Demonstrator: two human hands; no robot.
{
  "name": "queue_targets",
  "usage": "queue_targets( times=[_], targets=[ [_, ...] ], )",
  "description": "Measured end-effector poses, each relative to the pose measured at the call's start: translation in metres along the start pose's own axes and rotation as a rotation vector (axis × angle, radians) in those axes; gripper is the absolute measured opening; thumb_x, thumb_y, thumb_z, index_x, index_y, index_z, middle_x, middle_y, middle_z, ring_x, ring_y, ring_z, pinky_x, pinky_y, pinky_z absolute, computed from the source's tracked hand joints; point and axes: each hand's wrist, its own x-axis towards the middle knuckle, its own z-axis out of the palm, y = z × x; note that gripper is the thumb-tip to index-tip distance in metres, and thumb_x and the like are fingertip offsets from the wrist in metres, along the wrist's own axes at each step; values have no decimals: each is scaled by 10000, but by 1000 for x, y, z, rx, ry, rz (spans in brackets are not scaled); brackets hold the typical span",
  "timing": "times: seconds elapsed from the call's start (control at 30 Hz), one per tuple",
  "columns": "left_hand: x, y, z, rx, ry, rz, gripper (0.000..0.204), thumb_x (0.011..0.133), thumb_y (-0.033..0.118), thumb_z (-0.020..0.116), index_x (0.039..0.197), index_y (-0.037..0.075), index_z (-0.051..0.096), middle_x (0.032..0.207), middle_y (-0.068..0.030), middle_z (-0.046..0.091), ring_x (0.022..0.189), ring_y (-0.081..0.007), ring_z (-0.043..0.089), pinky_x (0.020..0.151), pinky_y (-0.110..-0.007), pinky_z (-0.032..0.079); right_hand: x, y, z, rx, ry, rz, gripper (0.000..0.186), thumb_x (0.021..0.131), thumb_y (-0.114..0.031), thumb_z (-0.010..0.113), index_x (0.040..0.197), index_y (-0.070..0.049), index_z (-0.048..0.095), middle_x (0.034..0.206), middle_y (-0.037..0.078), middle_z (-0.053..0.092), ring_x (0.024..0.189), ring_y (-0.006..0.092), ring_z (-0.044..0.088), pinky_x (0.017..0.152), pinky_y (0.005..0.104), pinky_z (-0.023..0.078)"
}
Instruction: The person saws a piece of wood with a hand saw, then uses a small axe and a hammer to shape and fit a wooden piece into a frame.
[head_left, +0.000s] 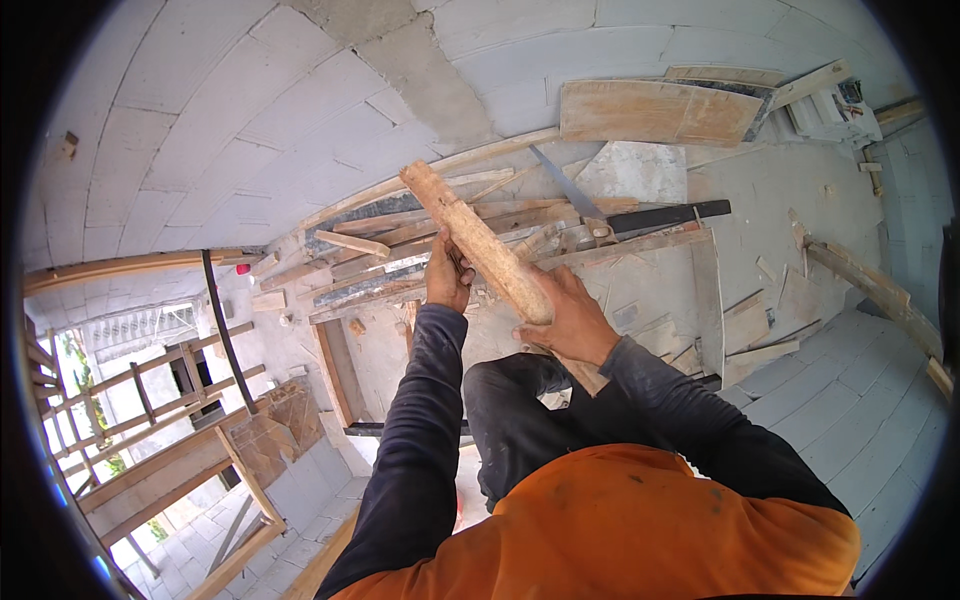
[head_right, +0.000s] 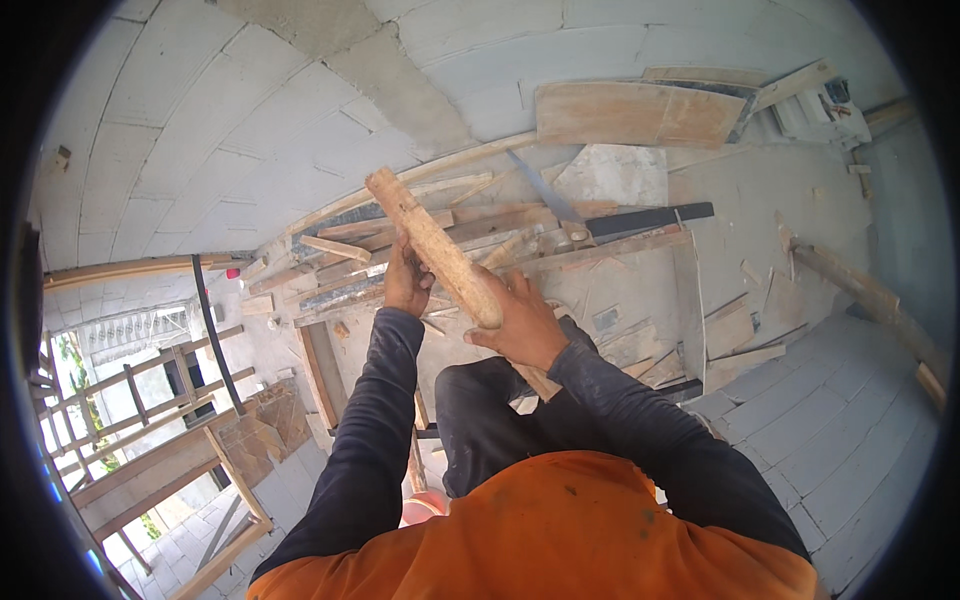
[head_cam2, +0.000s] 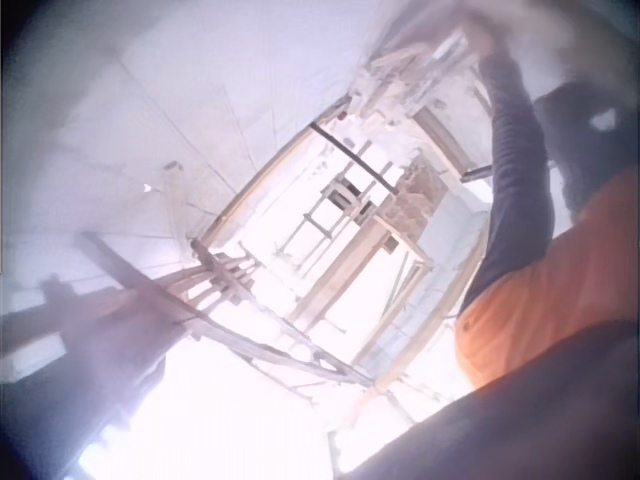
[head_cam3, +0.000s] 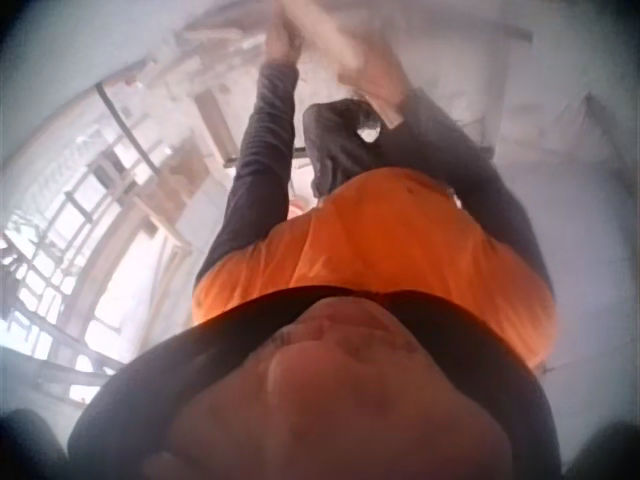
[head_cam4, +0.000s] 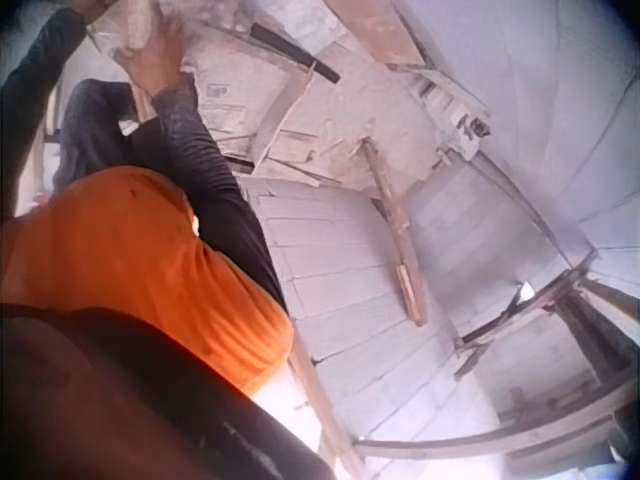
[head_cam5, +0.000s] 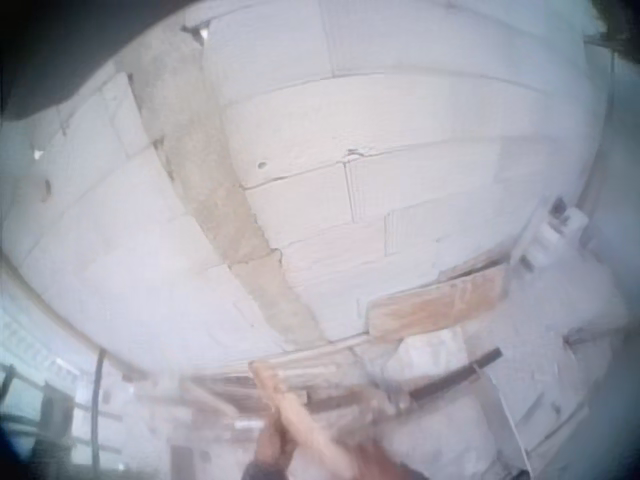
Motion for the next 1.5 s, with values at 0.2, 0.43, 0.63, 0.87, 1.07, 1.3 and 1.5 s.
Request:
queue_targets(
  times=[0.2,0.43,0.63,0.87,1.07,1.3,1.5],
  targets=[
    [15,24,-5,-19,-163,51,462,1068,507,475,1240,96,597,1037,-15,689,804,-87,616,495,-217,357,-18,8,-7,832,-376,590,852,1015,-677,526,1626,-110,346,1375,154,570,1248,277,572,1037,389,493],
    [42,46,-15,81,-242,-41,386,1037,481,543,1099,108,620,831,37,588,643,-65,480,488,-220,327,-41,52,51,1122,-132,415,636,1082,-498,531,1536,-54,502,1500,118,552,1330,205,543,1101,321,447],
    [36,47,-16,190,-260,-115,361,1017,463,580,1111,117,617,857,38,582,710,-58,482,492,-211,317,-71,43,68,1259,24,445,638,1018,-378,688,1536,-56,501,1523,145,525,1394,248,492,1166,325,384],
    [34,13,14,273,-411,-251,445,1018,529,632,1188,118,622,867,42,615,643,-40,496,452,-196,301,-117,-43,93,1142,198,327,778,967,-372,775,1567,-38,409,1467,145,553,1365,226,502,1163,350,384],
    [-35,-72,84,456,-523,-630,483,1061,472,566,1262,42,654,988,-78,726,795,-191,698,663,-324,578,-137,-105,67,1835,507,403,631,1074,-392,583,1545,-24,385,1317,141,628,1119,227,672,839,368,622],
    [-66,-184,123,597,-728,-727,467,1088,412,502,1278,8,638,1134,-151,720,936,-284,723,805,-400,603,-189,-21,33,2053,806,313,399,1103,-394,505,1279,-40,560,1072,86,701,859,176,708,661,318,603],
    [-59,-223,150,766,-665,-705,446,1100,374,493,1328,5,598,1148,-170,707,958,-301,710,837,-410,595,-224,-11,21,2078,892,279,398,1101,-398,510,1251,-35,580,998,84,708,791,169,707,600,276,580]
  ],
)
